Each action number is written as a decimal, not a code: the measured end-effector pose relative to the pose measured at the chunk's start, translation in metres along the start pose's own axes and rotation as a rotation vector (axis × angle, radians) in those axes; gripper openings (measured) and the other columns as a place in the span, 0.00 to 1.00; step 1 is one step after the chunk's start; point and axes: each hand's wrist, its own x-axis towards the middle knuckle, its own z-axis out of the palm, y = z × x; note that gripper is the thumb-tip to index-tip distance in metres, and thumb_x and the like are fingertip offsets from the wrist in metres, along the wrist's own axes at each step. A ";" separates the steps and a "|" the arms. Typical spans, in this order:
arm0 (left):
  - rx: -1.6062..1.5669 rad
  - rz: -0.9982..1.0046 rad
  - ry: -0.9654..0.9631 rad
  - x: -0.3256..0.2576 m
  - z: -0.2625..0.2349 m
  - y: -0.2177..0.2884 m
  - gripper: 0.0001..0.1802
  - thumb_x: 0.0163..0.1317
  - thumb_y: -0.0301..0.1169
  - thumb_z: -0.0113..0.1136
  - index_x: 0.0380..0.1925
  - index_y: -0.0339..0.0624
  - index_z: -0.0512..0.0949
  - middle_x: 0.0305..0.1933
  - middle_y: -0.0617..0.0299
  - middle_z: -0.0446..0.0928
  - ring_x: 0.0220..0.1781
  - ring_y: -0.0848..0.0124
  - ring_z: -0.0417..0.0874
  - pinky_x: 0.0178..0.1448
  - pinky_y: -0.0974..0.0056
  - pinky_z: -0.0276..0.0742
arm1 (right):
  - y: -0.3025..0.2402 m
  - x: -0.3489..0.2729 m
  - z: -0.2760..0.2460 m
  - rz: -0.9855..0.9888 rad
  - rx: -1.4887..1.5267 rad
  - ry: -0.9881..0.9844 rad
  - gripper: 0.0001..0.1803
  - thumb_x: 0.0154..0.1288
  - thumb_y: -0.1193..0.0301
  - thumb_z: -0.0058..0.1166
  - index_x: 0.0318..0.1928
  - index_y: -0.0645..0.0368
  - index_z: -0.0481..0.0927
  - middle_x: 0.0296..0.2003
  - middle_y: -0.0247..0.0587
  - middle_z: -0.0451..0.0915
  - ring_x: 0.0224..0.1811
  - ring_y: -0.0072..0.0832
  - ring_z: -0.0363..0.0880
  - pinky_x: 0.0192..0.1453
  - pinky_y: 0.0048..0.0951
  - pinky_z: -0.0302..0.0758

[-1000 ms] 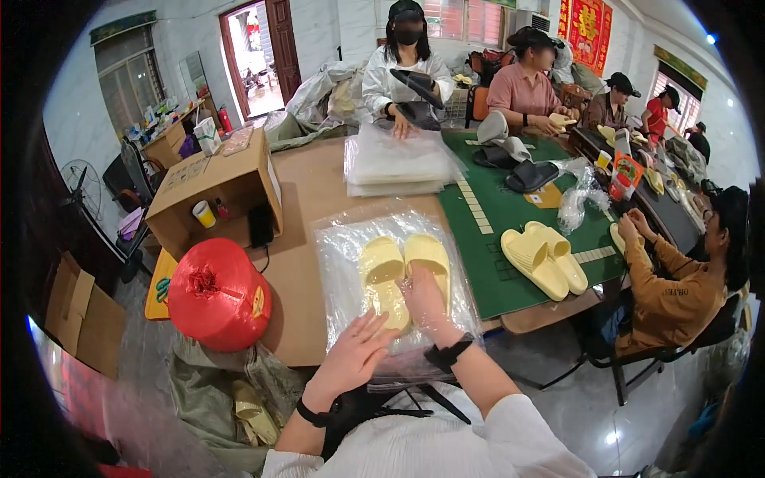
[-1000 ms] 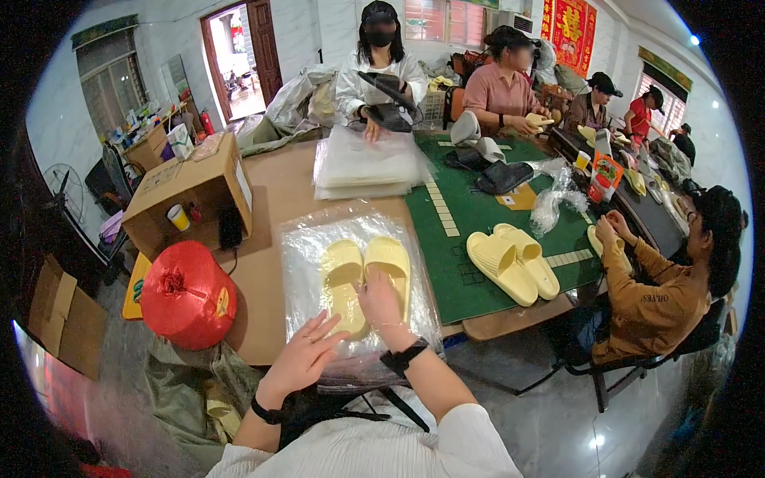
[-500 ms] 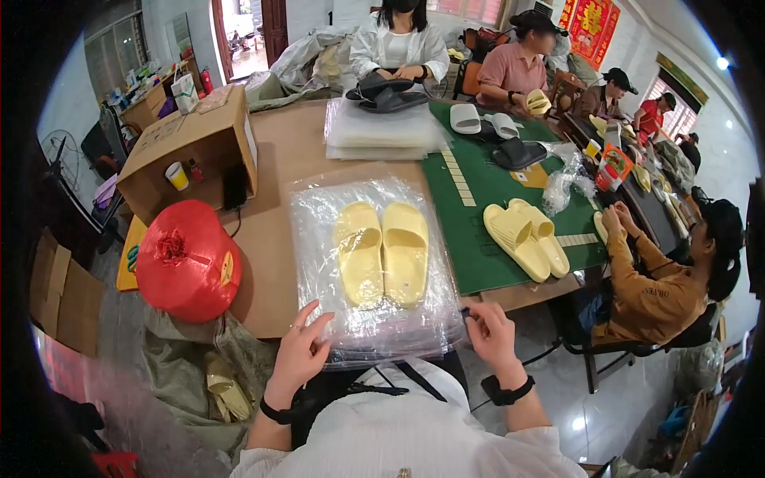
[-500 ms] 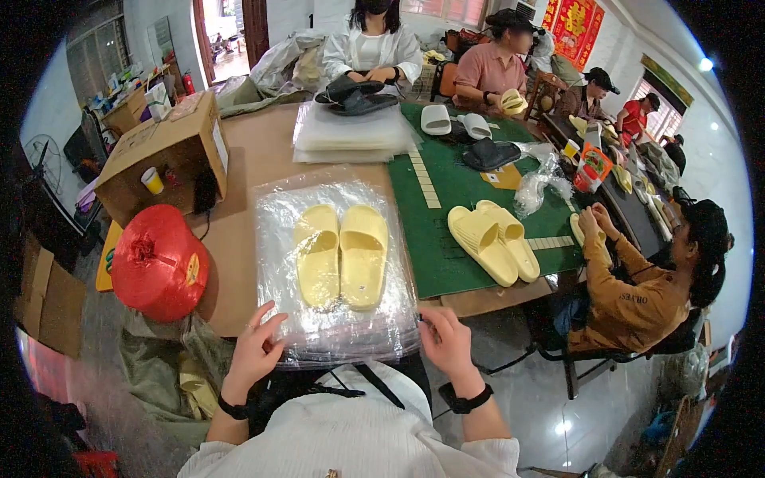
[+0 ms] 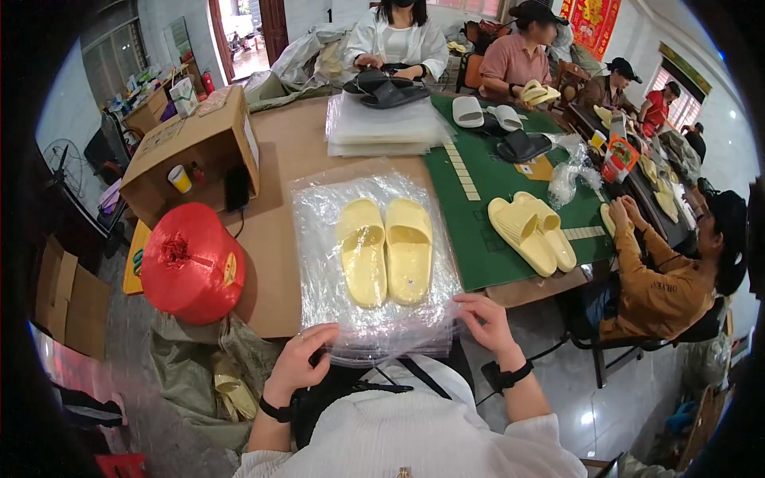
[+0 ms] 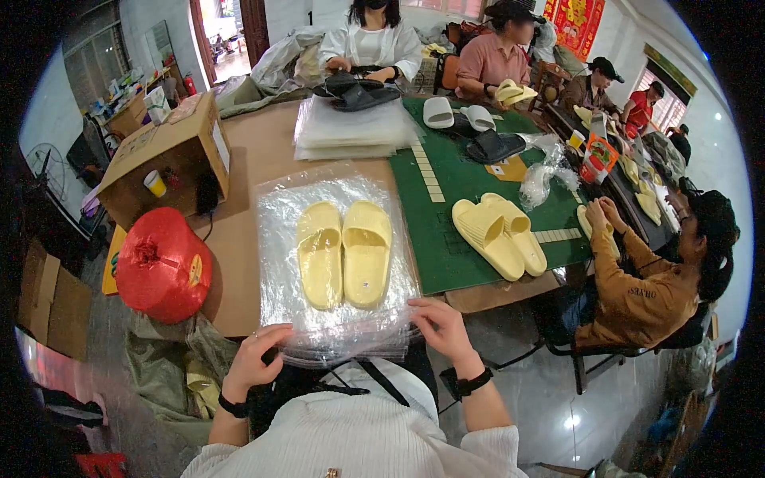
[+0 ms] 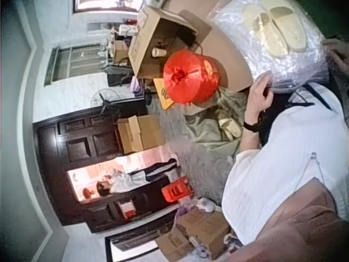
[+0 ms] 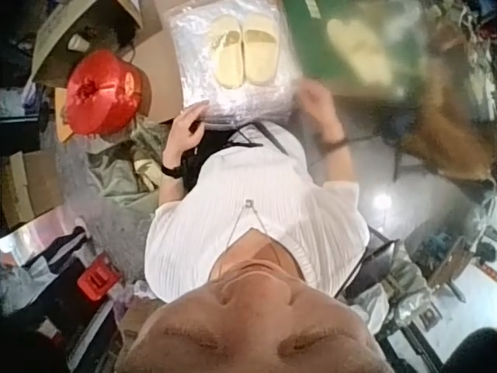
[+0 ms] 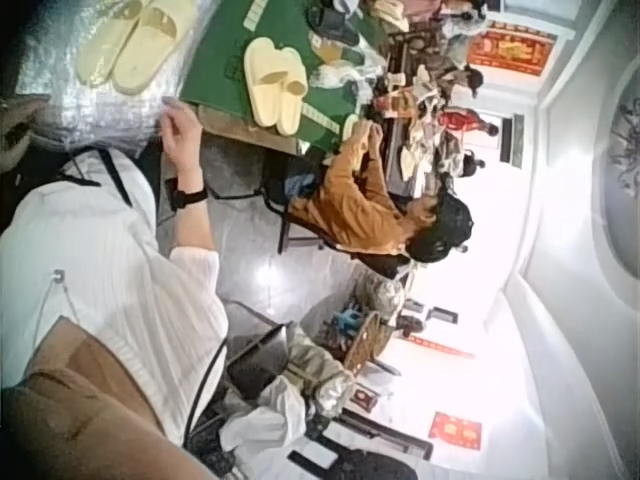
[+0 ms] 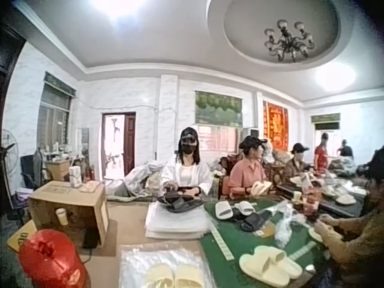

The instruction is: The recorder is packing pairs of yellow and pink sandals into plastic bags from a large sack and placing them on a workspace table for further processing.

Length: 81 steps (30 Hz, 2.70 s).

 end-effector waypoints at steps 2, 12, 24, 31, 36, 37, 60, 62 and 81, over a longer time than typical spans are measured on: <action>0.027 0.021 0.035 -0.002 0.005 -0.004 0.15 0.55 0.22 0.64 0.44 0.36 0.83 0.48 0.51 0.84 0.46 0.55 0.87 0.52 0.61 0.82 | 0.000 0.003 0.002 -0.001 0.050 0.124 0.05 0.66 0.77 0.57 0.37 0.66 0.83 0.41 0.46 0.86 0.43 0.32 0.84 0.45 0.29 0.78; -0.230 -0.414 0.275 0.025 0.024 -0.039 0.13 0.69 0.30 0.58 0.27 0.32 0.81 0.24 0.56 0.82 0.24 0.71 0.82 0.28 0.66 0.76 | 0.010 0.035 0.020 0.341 0.028 0.295 0.07 0.65 0.73 0.60 0.33 0.65 0.84 0.23 0.35 0.79 0.25 0.23 0.76 0.31 0.23 0.70; -0.104 -0.617 0.234 0.057 0.040 -0.061 0.21 0.68 0.38 0.58 0.22 0.31 0.79 0.15 0.56 0.77 0.16 0.69 0.79 0.22 0.62 0.72 | -0.044 0.057 0.072 -0.301 -0.523 0.163 0.30 0.59 0.71 0.62 0.63 0.57 0.73 0.65 0.47 0.71 0.70 0.50 0.65 0.72 0.50 0.62; -0.075 -0.616 0.266 0.050 0.050 -0.072 0.21 0.67 0.40 0.59 0.24 0.33 0.81 0.17 0.51 0.79 0.19 0.60 0.82 0.28 0.57 0.76 | -0.026 0.050 0.109 -0.118 -0.589 -0.190 0.37 0.69 0.52 0.54 0.70 0.61 0.66 0.72 0.48 0.64 0.76 0.45 0.57 0.78 0.48 0.55; -0.002 -0.576 0.327 0.051 0.051 -0.068 0.21 0.64 0.46 0.63 0.35 0.34 0.82 0.26 0.50 0.83 0.28 0.58 0.85 0.33 0.57 0.78 | 0.009 0.046 0.091 0.014 -0.539 -0.008 0.36 0.71 0.54 0.52 0.70 0.66 0.64 0.73 0.52 0.61 0.76 0.50 0.57 0.77 0.51 0.54; -0.003 -0.572 0.332 0.054 0.051 -0.063 0.21 0.64 0.46 0.63 0.35 0.34 0.82 0.26 0.50 0.83 0.28 0.58 0.85 0.33 0.57 0.78 | 0.010 0.046 0.091 0.010 -0.541 -0.005 0.36 0.71 0.54 0.52 0.70 0.66 0.64 0.73 0.52 0.61 0.76 0.50 0.57 0.77 0.51 0.54; -0.564 -0.624 0.319 0.104 0.097 -0.067 0.38 0.50 0.41 0.78 0.54 0.26 0.72 0.46 0.47 0.81 0.48 0.64 0.84 0.50 0.64 0.80 | 0.019 0.044 0.096 -0.051 -0.474 0.089 0.32 0.71 0.57 0.51 0.67 0.67 0.68 0.70 0.57 0.64 0.74 0.54 0.58 0.76 0.51 0.56; -0.604 -0.574 0.171 0.102 0.097 -0.079 0.36 0.54 0.35 0.76 0.57 0.26 0.70 0.49 0.50 0.81 0.50 0.65 0.84 0.52 0.65 0.80 | 0.022 0.040 0.098 -0.028 -0.469 0.078 0.35 0.69 0.57 0.54 0.69 0.67 0.65 0.71 0.60 0.61 0.74 0.55 0.57 0.76 0.51 0.56; -1.169 -0.358 0.124 0.064 0.078 0.002 0.36 0.65 0.21 0.61 0.71 0.39 0.59 0.63 0.57 0.74 0.63 0.70 0.75 0.66 0.62 0.74 | -0.051 0.032 0.098 0.156 0.536 0.419 0.31 0.61 0.81 0.61 0.63 0.66 0.64 0.54 0.42 0.75 0.52 0.26 0.76 0.55 0.27 0.74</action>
